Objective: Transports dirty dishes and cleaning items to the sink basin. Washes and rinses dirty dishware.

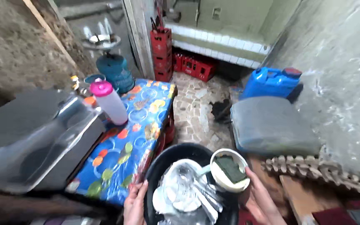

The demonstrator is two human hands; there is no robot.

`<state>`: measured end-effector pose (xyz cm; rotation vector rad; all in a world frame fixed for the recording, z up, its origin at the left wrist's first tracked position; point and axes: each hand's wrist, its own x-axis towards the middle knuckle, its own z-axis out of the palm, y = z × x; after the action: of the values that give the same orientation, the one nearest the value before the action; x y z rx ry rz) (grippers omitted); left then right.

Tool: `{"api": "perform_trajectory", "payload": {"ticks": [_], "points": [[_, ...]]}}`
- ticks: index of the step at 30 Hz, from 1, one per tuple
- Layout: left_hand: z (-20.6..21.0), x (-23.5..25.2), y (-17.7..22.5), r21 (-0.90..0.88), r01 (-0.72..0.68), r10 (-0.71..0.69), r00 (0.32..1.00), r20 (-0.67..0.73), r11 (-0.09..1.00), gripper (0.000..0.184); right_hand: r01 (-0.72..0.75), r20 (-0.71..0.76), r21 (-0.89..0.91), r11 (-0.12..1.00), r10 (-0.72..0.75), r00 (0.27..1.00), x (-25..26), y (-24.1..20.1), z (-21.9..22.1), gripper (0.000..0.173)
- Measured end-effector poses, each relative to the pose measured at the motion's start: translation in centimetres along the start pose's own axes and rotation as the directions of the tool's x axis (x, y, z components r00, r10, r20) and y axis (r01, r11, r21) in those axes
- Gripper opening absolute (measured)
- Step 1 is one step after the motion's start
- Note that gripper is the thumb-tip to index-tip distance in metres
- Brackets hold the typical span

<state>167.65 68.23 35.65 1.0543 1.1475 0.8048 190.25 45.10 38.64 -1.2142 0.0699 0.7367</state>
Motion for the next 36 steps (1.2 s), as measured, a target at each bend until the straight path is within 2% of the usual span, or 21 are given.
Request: {"api": "perform_trajectory", "payload": {"ticks": [4,7,13,17,20,24,26,31,36], "points": [[5.9,6.7,1.4,0.073,-0.064,0.051,0.985,0.164,0.995,0.021,0.017,0.030,-0.002,1.000,-0.017,0.999,5.0,-5.0,1.5,0.046],[10.7,11.6,1.8,0.050,-0.072,0.061,0.979,0.193,0.996,0.021,0.065,-0.013,0.023,0.998,-0.064,0.998,9.6,-7.2,2.6,0.044],[21.3,21.0,4.6,0.047,-0.012,0.004,0.985,0.174,0.999,0.018,0.085,-0.177,0.067,0.994,-0.072,0.981,21.7,-10.7,3.1,0.050],[28.6,26.2,7.0,0.014,0.021,-0.023,0.979,0.201,1.000,0.013,0.050,-0.262,0.040,0.998,-0.038,0.964,28.5,-14.8,4.3,0.049],[34.1,30.9,8.2,0.022,0.004,-0.009,0.978,0.209,1.000,0.012,0.022,-0.252,-0.013,1.000,-0.024,0.967,34.7,-17.8,4.7,0.054],[41.7,36.9,8.9,0.049,-0.040,0.031,0.987,0.158,0.998,0.012,0.082,-0.243,0.039,0.996,-0.071,0.967,43.9,-21.6,5.6,0.050],[44.6,39.3,9.6,0.077,-0.040,0.029,0.990,0.139,0.996,0.013,0.061,-0.266,0.033,0.998,-0.050,0.963,48.1,-23.4,6.2,0.050],[52.4,46.0,12.2,0.009,-0.016,0.015,0.995,0.103,1.000,0.013,0.001,-0.215,0.009,1.000,0.001,0.977,58.8,-30.1,8.8,0.053],[58.6,53.2,14.8,-0.042,0.003,0.000,0.997,0.079,0.999,0.014,-0.040,-0.183,-0.018,0.999,0.036,0.982,69.4,-33.9,11.5,0.057]]}}
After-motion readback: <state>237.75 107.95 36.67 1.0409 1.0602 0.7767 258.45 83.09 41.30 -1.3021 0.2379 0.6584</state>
